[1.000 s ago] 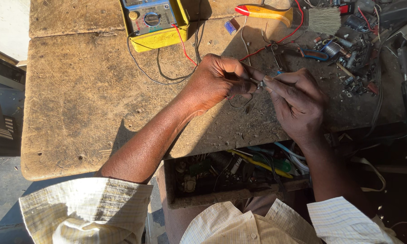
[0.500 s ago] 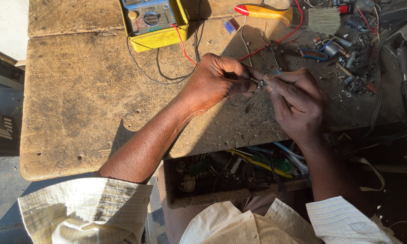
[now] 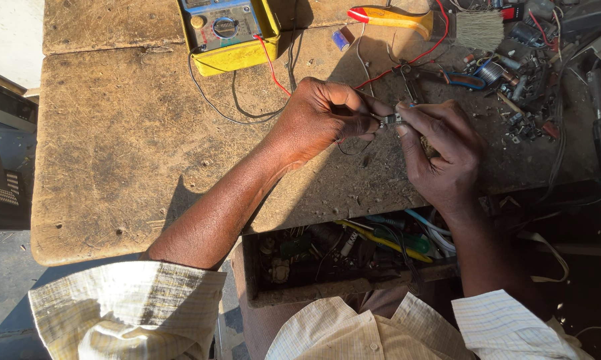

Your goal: The person solders wires to a small electronic component on a cluttered workbench. They use a soldering iron to heat the connection points and apply solder, then use pliers to trim excess wire and adjust the component. The person repeats this process for multiple wire connections.

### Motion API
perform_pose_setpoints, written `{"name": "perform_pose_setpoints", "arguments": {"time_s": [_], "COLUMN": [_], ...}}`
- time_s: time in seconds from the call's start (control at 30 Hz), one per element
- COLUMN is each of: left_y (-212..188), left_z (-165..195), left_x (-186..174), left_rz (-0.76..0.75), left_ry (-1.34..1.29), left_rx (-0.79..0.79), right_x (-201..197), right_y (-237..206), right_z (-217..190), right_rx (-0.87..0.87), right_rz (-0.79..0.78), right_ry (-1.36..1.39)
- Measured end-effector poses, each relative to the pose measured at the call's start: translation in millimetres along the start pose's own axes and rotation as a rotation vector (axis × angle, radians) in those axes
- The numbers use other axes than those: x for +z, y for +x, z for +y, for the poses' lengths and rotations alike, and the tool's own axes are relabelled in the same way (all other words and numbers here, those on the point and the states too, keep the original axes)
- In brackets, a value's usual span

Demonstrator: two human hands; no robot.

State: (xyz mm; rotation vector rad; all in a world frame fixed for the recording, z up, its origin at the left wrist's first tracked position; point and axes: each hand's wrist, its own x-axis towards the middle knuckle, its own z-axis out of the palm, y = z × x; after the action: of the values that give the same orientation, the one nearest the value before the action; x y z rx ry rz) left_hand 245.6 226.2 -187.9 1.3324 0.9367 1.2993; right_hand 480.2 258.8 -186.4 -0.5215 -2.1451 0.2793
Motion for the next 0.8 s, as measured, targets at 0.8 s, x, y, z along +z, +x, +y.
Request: {"name": "perform_pose_setpoints", "arguments": {"time_s": [0.8], "left_y": [-25], "left_z": [13], "left_x": [-3], "left_rz": [0.043], "left_ry": [-0.018], "left_rx": [0.069], "right_x": [-151], "right_y": [-136], "right_z": [61], "right_rx": [0.65], "right_rz": [0.054], "right_ry": [-1.09]}}
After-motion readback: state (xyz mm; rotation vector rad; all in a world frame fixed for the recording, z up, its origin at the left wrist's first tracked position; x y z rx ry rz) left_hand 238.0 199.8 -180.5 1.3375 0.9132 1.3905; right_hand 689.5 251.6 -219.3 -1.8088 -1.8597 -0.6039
